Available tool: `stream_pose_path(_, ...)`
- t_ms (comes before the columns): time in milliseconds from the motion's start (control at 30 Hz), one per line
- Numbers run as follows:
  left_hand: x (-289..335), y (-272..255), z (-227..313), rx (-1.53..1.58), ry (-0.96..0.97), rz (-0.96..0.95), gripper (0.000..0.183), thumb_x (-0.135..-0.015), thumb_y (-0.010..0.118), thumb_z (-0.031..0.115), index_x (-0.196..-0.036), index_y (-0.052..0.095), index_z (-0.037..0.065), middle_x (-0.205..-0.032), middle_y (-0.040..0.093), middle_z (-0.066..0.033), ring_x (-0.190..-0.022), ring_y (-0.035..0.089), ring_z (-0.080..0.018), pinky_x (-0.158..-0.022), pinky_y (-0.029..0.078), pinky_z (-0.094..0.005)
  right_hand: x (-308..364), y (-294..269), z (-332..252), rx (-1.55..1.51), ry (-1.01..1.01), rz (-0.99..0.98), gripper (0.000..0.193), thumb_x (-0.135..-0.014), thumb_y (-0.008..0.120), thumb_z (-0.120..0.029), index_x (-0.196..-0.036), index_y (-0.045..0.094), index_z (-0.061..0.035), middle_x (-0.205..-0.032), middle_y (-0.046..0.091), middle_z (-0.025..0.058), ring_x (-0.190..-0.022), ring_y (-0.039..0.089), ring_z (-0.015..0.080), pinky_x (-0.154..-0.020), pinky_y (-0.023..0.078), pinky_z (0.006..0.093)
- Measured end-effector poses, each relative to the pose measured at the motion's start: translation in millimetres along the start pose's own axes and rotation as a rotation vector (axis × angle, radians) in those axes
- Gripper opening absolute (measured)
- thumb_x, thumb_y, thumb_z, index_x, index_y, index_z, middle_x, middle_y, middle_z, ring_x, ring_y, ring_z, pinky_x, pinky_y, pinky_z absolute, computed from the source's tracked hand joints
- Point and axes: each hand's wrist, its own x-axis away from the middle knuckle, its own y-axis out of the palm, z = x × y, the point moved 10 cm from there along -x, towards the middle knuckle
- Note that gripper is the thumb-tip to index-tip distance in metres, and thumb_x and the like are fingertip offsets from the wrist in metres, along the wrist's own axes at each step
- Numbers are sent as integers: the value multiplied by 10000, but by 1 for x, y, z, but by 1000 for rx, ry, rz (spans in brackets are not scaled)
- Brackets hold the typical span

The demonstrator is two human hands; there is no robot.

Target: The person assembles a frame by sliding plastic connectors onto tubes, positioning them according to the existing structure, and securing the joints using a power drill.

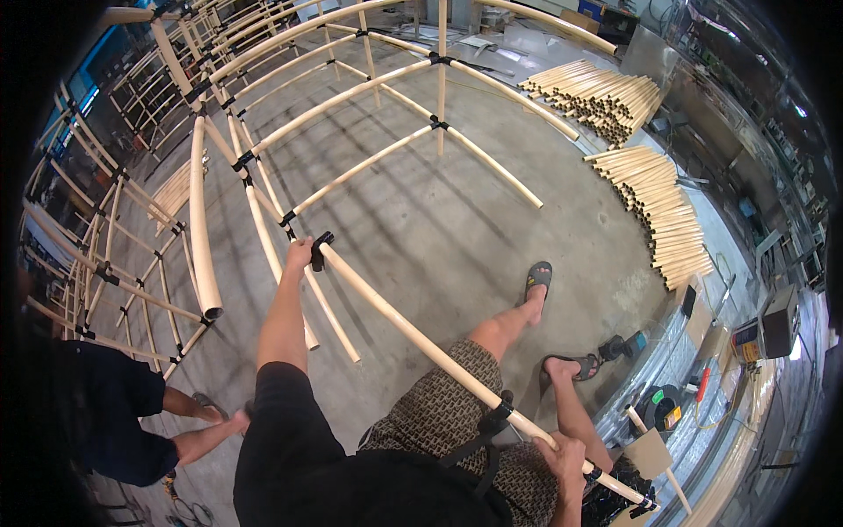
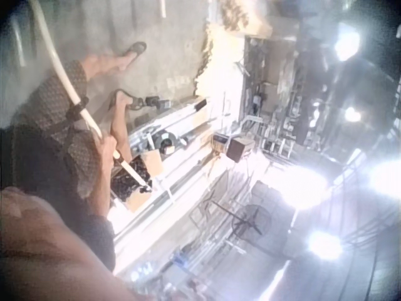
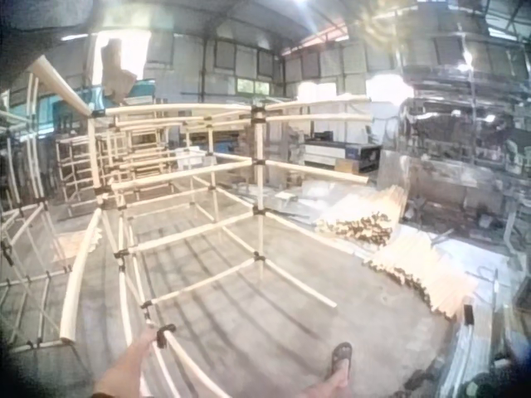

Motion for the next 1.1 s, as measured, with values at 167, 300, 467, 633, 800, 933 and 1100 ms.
stream_pose_path(167, -19, -13, 2, 44, 38, -85, 361, -990, 566, 308, -1084, 635, -34, -908, 673, -86, -793, 653, -175, -756, 545, -329, -7, 3, -4, -32, -24, -35, 388, -816, 749, -431, -738, 693, -55, -564, 594, 164, -554, 610, 368, -535, 467, 442)
stream_pose_path(300, 7, 14, 43, -119, 124, -103, 313, -953, 616, 279, -988, 679, -26, -859, 675, -92, -757, 614, -175, -738, 492, -341, -7, 2, 1, -32, -14, -43, 379, -809, 755, -430, -753, 704, -59, -562, 596, 158, -545, 610, 360, -532, 465, 437)
stream_pose_path(467, 31, 5, 65, -243, 136, -95, 299, -946, 615, 256, -1079, 662, -8, -909, 674, -81, -822, 621, -175, -780, 490, -333, -8, 5, -2, 4, 4, -48, 368, -794, 768, -434, -768, 716, -70, -561, 598, 146, -543, 613, 351, -534, 462, 431)
stream_pose_path(633, 68, 34, 65, -195, 162, -302, 397, -915, 637, 218, -1237, 606, -12, -942, 674, -97, -871, 634, -192, -811, 493, -322, -6, 0, -6, 15, 33, 9, 378, -784, 772, -448, -744, 718, -76, -562, 602, 130, -532, 606, 340, -528, 454, 432)
stream_pose_path(800, 82, 27, 55, -158, 157, -364, 549, -789, 638, 61, -1327, 544, 3, -910, 647, -74, -815, 616, -168, -746, 498, -295, -3, 1, -3, 14, 32, 34, 395, -768, 778, -468, -722, 723, -79, -564, 604, 120, -529, 603, 330, -523, 451, 427)
stream_pose_path(933, 90, 24, 47, -183, 135, -477, 616, -720, 623, -30, -1327, 539, 36, -908, 643, -68, -816, 626, -163, -733, 505, -297, -1, 0, -7, 8, 56, 40, 356, -746, 799, -441, -767, 748, -90, -589, 626, 113, -548, 616, 326, -546, 466, 415)
stream_pose_path(1100, 110, 51, 57, -181, 168, -573, 573, -702, 628, -34, -1267, 572, 45, -904, 657, -89, -777, 652, -172, -689, 523, -305, -2, 0, -8, 19, 49, 76, 373, -744, 790, -466, -792, 760, -97, -604, 636, 123, -555, 621, 324, -564, 473, 426)
